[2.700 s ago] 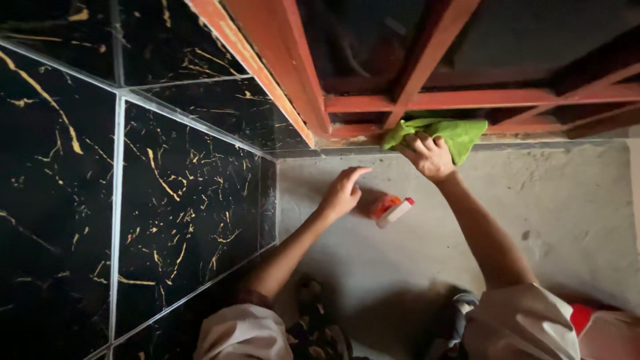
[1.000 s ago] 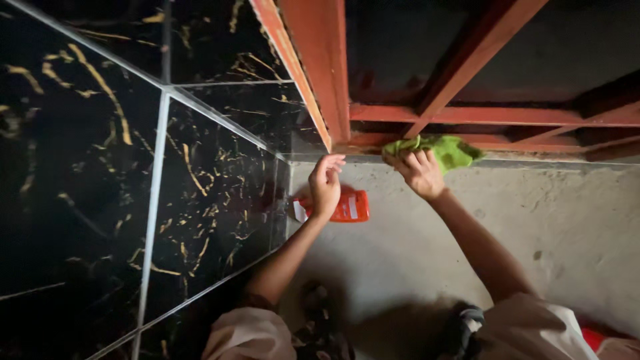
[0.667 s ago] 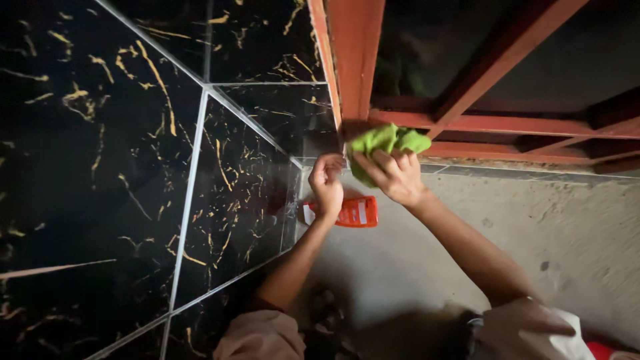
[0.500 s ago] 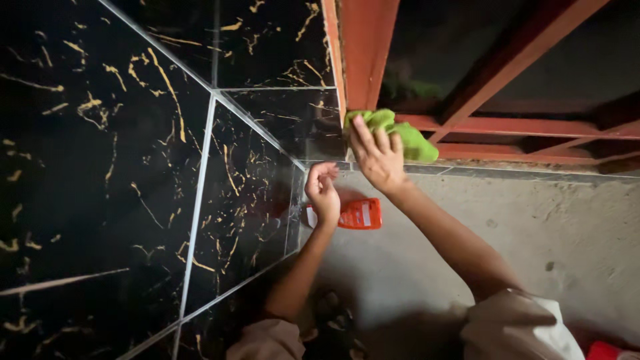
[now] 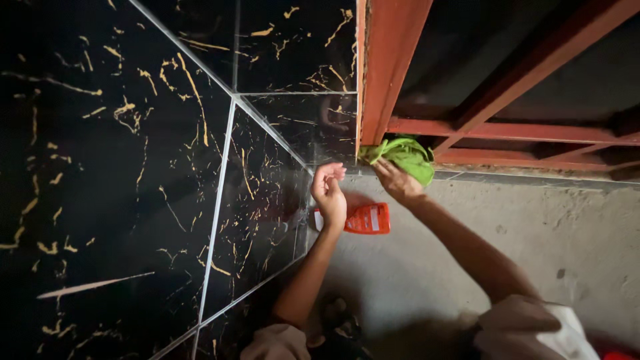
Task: The person wipes the wooden frames and glass panels of a door using a green cloth and a spray bottle.
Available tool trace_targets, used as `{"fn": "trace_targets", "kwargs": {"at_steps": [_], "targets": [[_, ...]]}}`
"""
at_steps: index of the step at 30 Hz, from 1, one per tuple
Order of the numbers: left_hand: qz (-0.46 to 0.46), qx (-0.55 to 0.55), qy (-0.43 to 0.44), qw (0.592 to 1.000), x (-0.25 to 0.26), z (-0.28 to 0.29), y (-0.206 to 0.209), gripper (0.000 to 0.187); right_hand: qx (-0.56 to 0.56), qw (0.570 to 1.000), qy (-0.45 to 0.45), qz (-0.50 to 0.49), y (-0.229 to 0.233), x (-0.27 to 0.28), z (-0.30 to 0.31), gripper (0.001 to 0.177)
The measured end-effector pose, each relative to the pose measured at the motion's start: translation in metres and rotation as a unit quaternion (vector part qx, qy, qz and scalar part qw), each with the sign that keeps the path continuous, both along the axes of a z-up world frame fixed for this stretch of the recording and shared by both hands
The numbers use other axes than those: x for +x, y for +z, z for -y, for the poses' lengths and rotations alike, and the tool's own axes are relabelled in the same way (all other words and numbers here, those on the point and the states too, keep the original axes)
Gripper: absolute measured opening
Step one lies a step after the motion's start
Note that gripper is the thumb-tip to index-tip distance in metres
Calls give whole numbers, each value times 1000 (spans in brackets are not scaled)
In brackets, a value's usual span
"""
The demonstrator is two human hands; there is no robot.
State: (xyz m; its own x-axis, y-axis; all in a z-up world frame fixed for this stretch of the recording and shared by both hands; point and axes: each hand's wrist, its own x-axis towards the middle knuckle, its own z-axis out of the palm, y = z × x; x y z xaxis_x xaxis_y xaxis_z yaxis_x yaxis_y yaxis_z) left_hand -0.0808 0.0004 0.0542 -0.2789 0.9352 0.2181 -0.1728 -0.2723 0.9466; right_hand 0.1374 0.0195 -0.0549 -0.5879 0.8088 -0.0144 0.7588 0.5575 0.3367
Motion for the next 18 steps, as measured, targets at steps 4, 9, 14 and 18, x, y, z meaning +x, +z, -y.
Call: {"fn": "trace_targets", "kwargs": {"at_steps": [4, 9, 14, 18], "targets": [[-8, -1, 7, 1000, -1, -1, 7, 36, 25, 999, -7, -20, 93, 6, 1, 70], [-13, 8, 12, 1000, -3, -3, 5, 35, 80, 986, -48, -140, 140, -15, 5, 47], [-11, -9, 21, 1000, -5, -2, -3, 36, 64, 988, -74, -118, 94, -33, 4, 51], [-4, -1, 21, 1000, -7, -4, 1, 37, 73, 995, -37, -55, 61, -27, 1, 60]]}}
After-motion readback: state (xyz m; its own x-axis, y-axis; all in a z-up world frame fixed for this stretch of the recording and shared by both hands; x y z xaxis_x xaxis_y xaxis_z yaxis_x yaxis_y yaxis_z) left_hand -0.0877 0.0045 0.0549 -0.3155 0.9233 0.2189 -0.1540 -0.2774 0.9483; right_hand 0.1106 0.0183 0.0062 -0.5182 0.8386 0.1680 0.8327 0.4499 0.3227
